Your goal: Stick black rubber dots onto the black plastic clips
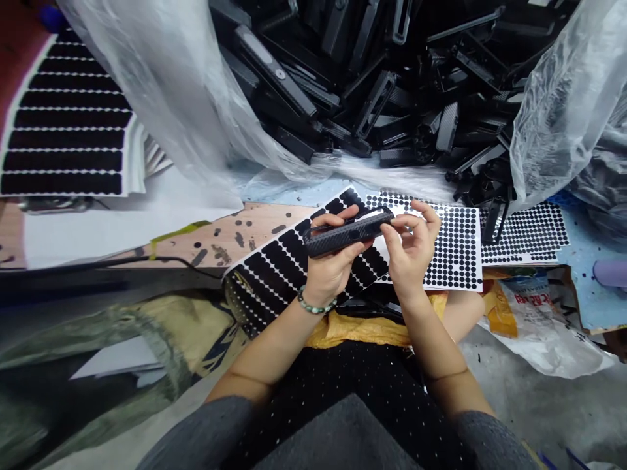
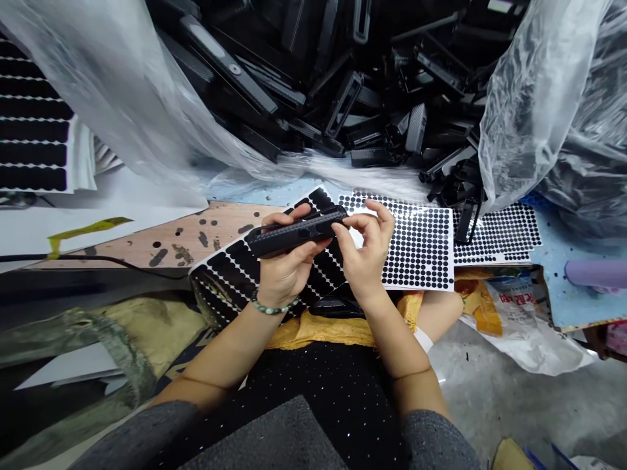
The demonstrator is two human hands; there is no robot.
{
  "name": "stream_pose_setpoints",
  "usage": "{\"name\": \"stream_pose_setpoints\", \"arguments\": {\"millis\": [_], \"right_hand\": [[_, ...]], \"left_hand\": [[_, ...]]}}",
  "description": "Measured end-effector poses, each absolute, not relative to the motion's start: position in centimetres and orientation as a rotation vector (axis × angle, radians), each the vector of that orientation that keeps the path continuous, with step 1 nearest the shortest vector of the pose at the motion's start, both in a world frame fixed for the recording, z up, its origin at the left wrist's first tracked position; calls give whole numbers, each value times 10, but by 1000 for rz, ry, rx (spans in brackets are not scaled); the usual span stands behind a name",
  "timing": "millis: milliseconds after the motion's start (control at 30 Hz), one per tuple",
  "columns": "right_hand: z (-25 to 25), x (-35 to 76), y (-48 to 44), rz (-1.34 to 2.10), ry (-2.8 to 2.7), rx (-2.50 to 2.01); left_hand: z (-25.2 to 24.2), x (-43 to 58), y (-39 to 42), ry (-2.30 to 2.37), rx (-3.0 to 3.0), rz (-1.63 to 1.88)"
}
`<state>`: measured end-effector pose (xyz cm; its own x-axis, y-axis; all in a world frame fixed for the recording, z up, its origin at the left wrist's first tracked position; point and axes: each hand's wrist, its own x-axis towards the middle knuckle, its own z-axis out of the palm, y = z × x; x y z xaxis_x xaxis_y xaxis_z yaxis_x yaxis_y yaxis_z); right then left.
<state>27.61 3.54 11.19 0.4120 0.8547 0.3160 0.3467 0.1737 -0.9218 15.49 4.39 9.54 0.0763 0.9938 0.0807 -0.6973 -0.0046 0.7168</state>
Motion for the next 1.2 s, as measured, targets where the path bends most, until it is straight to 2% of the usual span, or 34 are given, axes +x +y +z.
{"name": "stream_pose_setpoints", "arguments": {"millis": [100,267,433,567,633,767,967,1100,1200], "right_hand": [[109,280,37,579,-1165,-1362],[107,284,42,997,-1106,-1207],[110,310,36,1147,-964,-1302],[115,338,26,1325,-1423,-1493],[114,342,26,1223,-1585,-1602],[103,339,41,896,-1563,-1795],[76,332,85,530,-1625,-2013],[61,332,105,437,-1621,-2157],[53,335,110,439,-1615,-2181]], "left_hand": [[96,154,44,553,670,1410],[89,157,40,580,706,1393],[75,137,64,709,1327,1270],[71,100,126,1165,1693,1274],[71,87,161,1366,1809,1267],[73,82,205,1602,1889,1080],[91,95,206,1606,2194,745],[96,101,200,1549,2316,475],[93,102,207,1561,2304,455]]}}
